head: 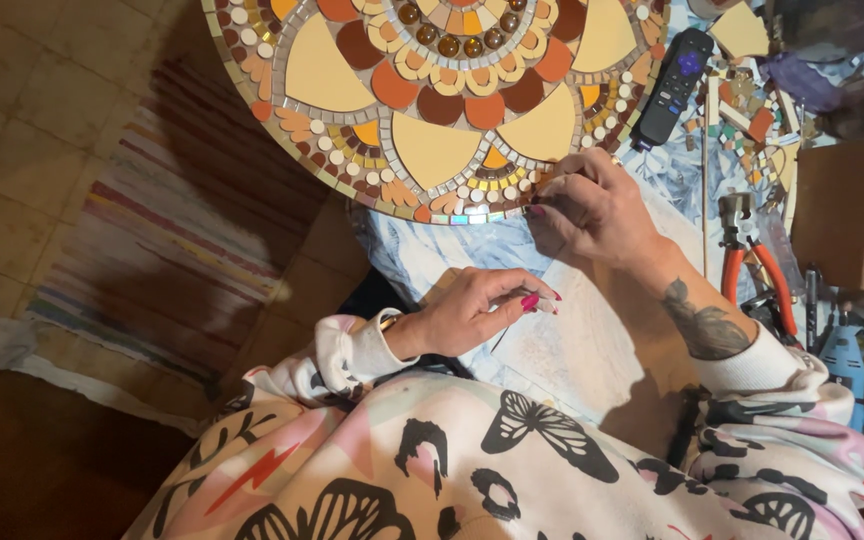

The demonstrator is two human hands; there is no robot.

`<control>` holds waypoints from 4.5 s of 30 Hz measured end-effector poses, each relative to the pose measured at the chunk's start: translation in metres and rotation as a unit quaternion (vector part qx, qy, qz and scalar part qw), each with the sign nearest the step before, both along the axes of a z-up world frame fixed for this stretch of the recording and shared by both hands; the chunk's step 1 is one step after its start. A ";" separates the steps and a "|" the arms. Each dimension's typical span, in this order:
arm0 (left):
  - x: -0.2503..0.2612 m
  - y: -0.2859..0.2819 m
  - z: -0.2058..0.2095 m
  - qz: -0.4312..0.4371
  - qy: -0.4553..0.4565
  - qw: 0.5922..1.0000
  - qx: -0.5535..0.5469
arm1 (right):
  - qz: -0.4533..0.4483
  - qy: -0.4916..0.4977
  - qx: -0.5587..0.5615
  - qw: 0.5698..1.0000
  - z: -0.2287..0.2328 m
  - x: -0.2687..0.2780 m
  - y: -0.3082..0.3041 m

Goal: Assembling a complex circular mosaic pattern by carefully placing individual tiles onto a base.

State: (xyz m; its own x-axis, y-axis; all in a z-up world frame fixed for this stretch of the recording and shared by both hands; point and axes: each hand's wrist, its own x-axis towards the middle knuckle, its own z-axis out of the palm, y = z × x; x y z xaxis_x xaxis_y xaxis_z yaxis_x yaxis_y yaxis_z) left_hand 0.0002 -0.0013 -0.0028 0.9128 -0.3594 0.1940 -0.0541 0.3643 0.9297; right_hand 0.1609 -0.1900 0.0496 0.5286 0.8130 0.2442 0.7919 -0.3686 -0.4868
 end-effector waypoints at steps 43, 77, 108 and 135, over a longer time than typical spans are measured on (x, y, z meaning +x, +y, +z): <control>-0.003 0.004 0.009 -0.008 0.036 0.995 0.088 | -0.044 -0.025 -0.044 0.998 0.006 -0.008 -0.004; -0.001 0.002 0.004 -0.002 -0.002 1.000 0.015 | -0.025 -0.024 -0.016 0.999 -0.005 -0.003 0.002; -0.010 -0.030 0.067 0.058 -0.100 0.987 0.116 | -0.158 -0.368 0.007 0.916 0.063 -0.162 -0.061; -0.039 -0.100 0.033 0.099 -0.062 0.991 0.069 | -0.426 -0.024 0.277 0.861 -0.011 -0.235 -0.050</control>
